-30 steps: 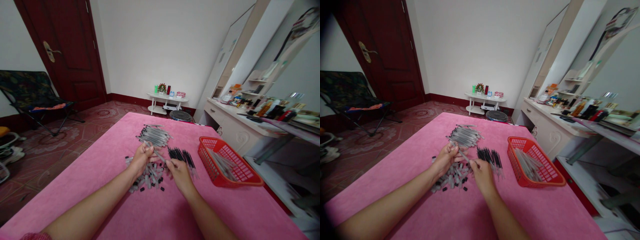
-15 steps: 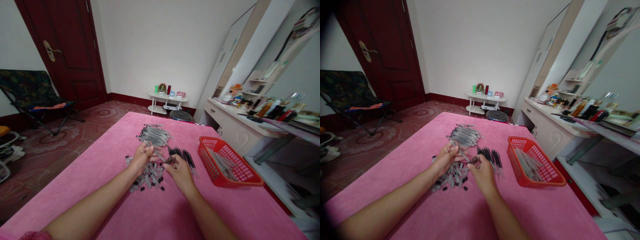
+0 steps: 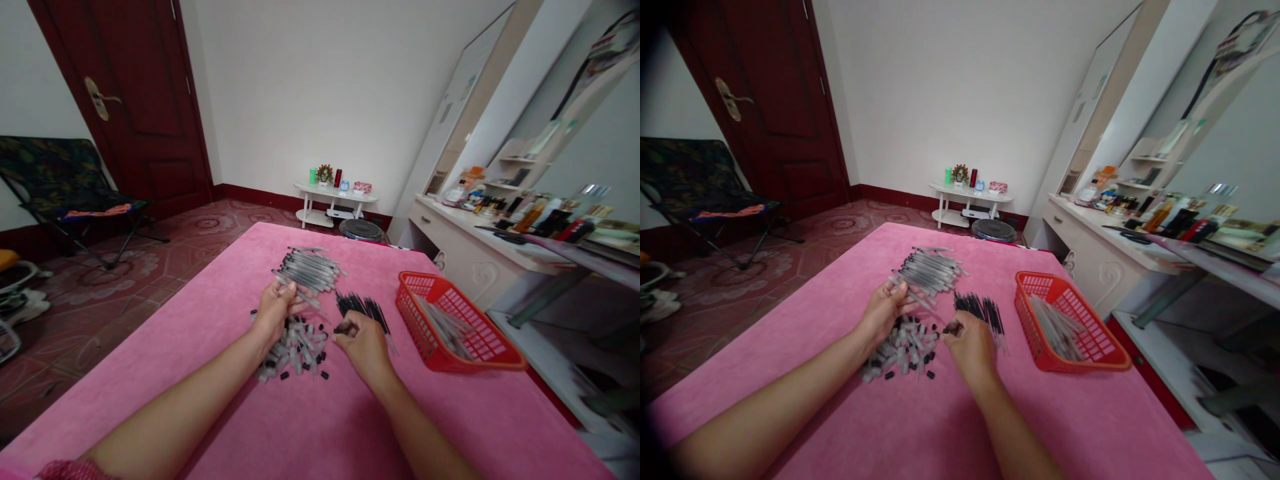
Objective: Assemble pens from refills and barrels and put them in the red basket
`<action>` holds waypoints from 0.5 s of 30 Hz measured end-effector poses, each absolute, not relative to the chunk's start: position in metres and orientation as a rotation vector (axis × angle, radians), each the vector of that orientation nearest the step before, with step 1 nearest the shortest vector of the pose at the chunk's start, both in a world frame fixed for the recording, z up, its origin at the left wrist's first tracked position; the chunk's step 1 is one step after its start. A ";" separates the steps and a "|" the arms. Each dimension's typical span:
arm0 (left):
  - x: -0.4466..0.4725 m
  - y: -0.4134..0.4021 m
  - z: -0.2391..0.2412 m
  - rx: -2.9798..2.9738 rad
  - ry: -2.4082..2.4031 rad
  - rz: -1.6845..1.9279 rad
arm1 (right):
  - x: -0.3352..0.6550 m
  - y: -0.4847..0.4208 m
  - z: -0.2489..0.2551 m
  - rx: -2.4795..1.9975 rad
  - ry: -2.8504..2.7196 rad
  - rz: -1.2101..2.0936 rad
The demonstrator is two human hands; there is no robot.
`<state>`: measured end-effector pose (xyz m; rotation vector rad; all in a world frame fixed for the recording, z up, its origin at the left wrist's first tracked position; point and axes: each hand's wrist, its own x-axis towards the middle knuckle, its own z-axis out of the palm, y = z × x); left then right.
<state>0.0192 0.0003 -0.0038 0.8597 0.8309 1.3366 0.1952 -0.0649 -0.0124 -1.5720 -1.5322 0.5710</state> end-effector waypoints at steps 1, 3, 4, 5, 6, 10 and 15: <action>0.016 0.003 -0.004 0.837 0.841 1.361 | 0.195 -0.065 -0.011 -1.550 -1.510 0.615; 0.013 0.007 -0.004 0.814 0.839 1.380 | 0.191 -0.066 -0.007 -1.471 -1.411 0.847; 0.012 0.007 -0.003 0.817 0.830 1.374 | 0.189 -0.067 -0.004 -1.415 -1.326 1.017; 0.013 0.006 -0.002 0.824 0.821 1.361 | 0.186 -0.068 -0.001 -1.346 -1.227 1.193; 0.014 0.004 -0.001 0.839 0.812 1.339 | 0.183 -0.070 0.002 -1.270 -1.129 1.350; 0.023 -0.007 0.004 0.935 0.792 1.252 | 0.177 -0.073 0.006 -1.128 -1.037 1.549; 0.018 -0.002 0.006 0.972 0.839 1.278 | 0.189 -0.073 0.009 -1.281 -1.604 1.198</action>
